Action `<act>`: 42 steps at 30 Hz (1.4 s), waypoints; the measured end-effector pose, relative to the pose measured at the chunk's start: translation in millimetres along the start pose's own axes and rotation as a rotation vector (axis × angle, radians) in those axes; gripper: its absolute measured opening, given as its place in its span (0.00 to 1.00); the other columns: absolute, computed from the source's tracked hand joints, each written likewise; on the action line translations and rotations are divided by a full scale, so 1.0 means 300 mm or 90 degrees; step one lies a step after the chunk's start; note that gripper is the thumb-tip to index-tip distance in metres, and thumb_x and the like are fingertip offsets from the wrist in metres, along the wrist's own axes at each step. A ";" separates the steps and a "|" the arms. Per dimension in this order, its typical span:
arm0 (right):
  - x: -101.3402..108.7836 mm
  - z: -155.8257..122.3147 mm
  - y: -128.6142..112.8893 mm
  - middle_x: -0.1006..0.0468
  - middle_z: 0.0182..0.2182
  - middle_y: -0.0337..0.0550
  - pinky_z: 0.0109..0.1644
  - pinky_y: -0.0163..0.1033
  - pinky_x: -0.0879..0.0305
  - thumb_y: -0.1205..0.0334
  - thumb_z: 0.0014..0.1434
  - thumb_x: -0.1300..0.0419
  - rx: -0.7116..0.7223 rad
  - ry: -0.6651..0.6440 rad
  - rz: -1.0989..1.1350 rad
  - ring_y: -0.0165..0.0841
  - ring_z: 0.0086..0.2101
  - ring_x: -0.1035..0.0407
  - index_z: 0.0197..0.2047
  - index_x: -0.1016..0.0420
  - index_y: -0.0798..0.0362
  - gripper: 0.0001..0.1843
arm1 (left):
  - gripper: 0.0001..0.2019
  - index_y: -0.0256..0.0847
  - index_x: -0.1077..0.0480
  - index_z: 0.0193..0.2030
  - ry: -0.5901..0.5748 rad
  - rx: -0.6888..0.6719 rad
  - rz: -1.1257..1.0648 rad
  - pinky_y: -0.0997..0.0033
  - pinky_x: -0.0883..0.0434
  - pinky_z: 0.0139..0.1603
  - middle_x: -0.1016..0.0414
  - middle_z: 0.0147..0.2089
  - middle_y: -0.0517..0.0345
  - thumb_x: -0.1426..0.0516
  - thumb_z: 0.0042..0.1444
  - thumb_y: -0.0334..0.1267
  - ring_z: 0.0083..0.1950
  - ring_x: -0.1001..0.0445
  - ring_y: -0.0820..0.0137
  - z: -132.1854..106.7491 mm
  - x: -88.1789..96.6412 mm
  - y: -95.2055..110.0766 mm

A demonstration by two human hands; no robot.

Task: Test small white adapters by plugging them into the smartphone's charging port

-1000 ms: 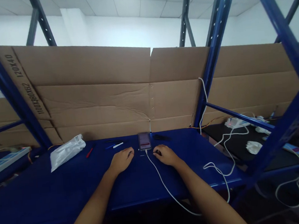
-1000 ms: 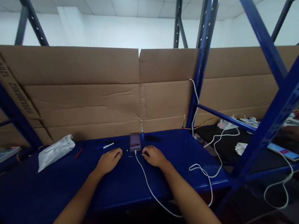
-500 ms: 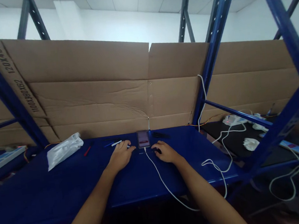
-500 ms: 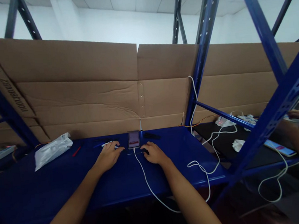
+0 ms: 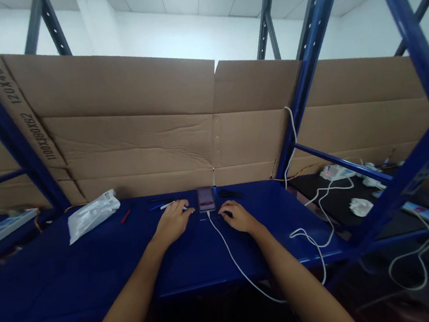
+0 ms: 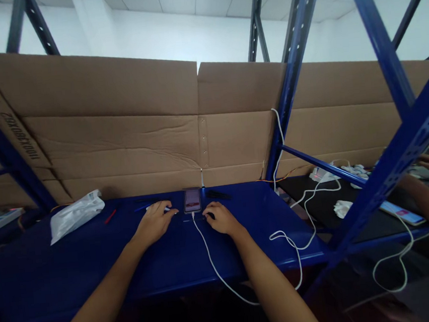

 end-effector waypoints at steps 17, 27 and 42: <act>0.008 0.009 -0.137 0.21 0.43 0.45 0.48 0.41 0.32 0.56 0.65 0.38 0.052 0.031 0.093 0.35 0.41 0.28 0.53 0.24 0.48 0.14 | 0.13 0.44 0.25 0.55 0.038 0.005 -0.185 0.62 0.31 0.52 0.29 0.47 0.51 0.49 0.71 0.39 0.47 0.32 0.63 0.022 0.029 0.054; 0.043 0.008 -0.056 0.24 0.44 0.48 0.56 0.49 0.39 0.56 0.68 0.41 -0.027 0.092 -0.072 0.40 0.46 0.33 0.48 0.20 0.49 0.11 | 0.14 0.41 0.26 0.52 0.063 0.095 -0.240 0.58 0.32 0.52 0.29 0.46 0.50 0.51 0.72 0.41 0.46 0.32 0.62 0.016 0.027 -0.015; 0.002 0.016 -0.122 0.26 0.47 0.46 0.55 0.48 0.42 0.54 0.66 0.39 -0.002 0.040 0.016 0.40 0.47 0.36 0.54 0.23 0.45 0.15 | 0.16 0.43 0.31 0.59 -0.025 0.068 -0.400 0.58 0.33 0.58 0.28 0.51 0.49 0.54 0.73 0.40 0.53 0.31 0.63 0.029 -0.027 0.075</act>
Point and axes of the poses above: each hand's wrist, its own z-axis towards the middle knuckle, its own x-axis out of the back of the hand, y = z × x, the point moved 8 cm from there along z, towards the middle knuckle
